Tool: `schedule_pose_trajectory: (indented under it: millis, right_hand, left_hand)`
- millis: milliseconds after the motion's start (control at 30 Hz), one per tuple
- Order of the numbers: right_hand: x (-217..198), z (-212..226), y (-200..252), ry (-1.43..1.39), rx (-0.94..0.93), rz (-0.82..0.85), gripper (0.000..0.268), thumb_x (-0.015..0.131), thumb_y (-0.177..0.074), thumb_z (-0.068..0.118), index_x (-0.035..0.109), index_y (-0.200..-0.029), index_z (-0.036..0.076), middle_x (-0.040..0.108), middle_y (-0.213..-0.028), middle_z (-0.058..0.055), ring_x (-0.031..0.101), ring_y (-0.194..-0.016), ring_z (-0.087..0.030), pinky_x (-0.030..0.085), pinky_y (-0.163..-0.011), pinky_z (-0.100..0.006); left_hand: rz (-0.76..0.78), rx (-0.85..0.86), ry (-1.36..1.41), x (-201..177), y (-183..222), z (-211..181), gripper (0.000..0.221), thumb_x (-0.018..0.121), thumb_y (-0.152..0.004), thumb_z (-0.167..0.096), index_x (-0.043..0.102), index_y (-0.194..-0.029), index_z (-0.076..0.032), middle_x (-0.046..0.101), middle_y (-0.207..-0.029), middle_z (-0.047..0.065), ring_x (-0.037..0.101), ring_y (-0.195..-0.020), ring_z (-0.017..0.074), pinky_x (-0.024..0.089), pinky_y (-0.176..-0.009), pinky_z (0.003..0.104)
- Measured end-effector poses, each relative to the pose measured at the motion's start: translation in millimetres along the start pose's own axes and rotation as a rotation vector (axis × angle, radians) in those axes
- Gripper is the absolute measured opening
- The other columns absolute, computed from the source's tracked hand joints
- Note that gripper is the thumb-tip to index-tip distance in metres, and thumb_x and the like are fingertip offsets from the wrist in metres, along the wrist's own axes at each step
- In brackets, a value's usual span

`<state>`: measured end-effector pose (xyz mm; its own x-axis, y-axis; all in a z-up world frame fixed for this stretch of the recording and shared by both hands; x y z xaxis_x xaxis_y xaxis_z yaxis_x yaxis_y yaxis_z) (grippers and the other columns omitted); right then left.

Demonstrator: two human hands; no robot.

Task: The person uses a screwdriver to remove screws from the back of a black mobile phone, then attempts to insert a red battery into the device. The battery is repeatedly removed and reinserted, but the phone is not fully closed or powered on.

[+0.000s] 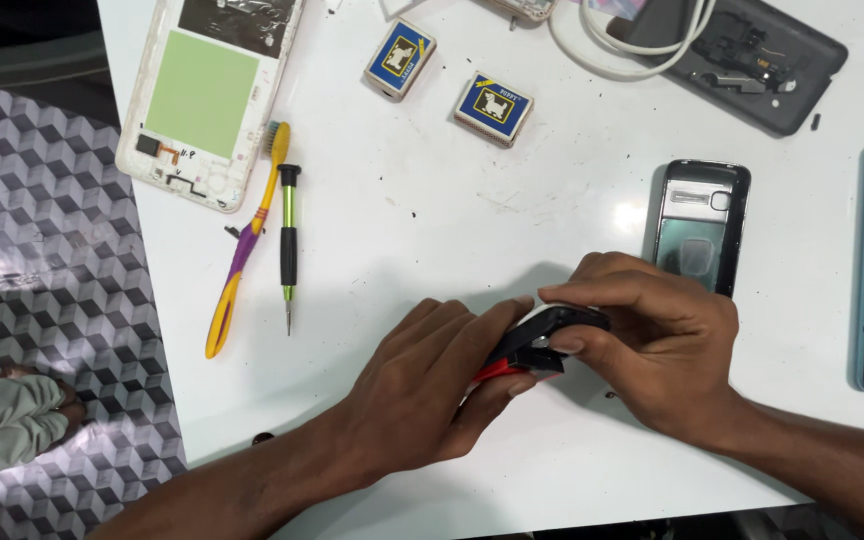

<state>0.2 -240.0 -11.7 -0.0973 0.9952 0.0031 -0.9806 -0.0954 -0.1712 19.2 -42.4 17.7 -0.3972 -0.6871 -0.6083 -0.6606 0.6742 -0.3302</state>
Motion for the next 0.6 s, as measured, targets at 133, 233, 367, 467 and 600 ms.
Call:
schedule_pose_trajectory:
  millis: [133,233,367,467,600]
  right_hand:
    - [1.8,3.0,-2.0,-0.020,-0.009,0.002,0.026,0.077,-0.093,0.008,0.071,-0.115,-0.005,0.075,-0.093,-0.012,0.070,-0.083,-0.013,0.057,-0.065,-0.024]
    - [1.2,2.1,-1.7,-0.020,0.005,0.010,0.024,0.077,-0.093,0.006,0.072,-0.114,-0.005,0.075,-0.091,-0.011,0.069,-0.080,-0.012,0.056,-0.063,-0.023]
    - [0.3,2.1,0.0,-0.024,0.010,0.010,0.024,0.077,-0.093,0.006,0.072,-0.114,-0.005,0.075,-0.089,-0.011,0.069,-0.079,-0.011,0.055,-0.062,-0.024]
    - [0.4,1.4,-1.5,-0.002,-0.014,0.022,0.024,0.076,-0.094,0.008,0.072,-0.115,-0.004,0.076,-0.091,-0.011,0.070,-0.079,-0.012,0.056,-0.063,-0.024]
    - [-0.3,0.7,-3.6,0.025,-0.009,0.042,0.025,0.070,-0.099,0.009,0.071,-0.119,-0.004,0.077,-0.095,-0.012,0.073,-0.082,-0.013,0.057,-0.063,-0.024]
  left_hand:
    - [0.030,-0.027,0.025,5.3,1.9,4.3,0.056,0.073,-0.102,-0.022,0.051,-0.142,0.008,0.070,-0.099,0.012,0.067,-0.084,0.0207,0.054,-0.078,0.036]
    - [0.036,-0.020,0.014,7.1,3.2,6.0,0.056,0.073,-0.102,-0.022,0.050,-0.142,0.009,0.070,-0.097,0.013,0.067,-0.083,0.0214,0.055,-0.077,0.037]
    - [0.037,-0.005,0.003,8.2,3.0,6.3,0.056,0.074,-0.102,-0.023,0.051,-0.141,0.009,0.070,-0.095,0.013,0.066,-0.082,0.0204,0.054,-0.075,0.036]
    - [0.032,0.007,-0.008,8.0,2.7,6.1,0.056,0.074,-0.102,-0.022,0.050,-0.141,0.010,0.070,-0.095,0.013,0.066,-0.081,0.0205,0.053,-0.075,0.036]
    - [0.050,-0.032,0.002,7.2,2.2,8.1,0.056,0.072,-0.103,-0.021,0.050,-0.142,0.011,0.070,-0.096,0.014,0.065,-0.080,0.0202,0.054,-0.074,0.037]
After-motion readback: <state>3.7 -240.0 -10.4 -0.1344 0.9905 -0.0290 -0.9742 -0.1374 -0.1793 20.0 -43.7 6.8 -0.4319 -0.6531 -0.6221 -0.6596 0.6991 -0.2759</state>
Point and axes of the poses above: each hand's wrist, its own y-axis away from the middle knuckle, its own x-axis out of the palm, z = x × y, the point moved 5 cm from there along -y, towards the middle knuckle
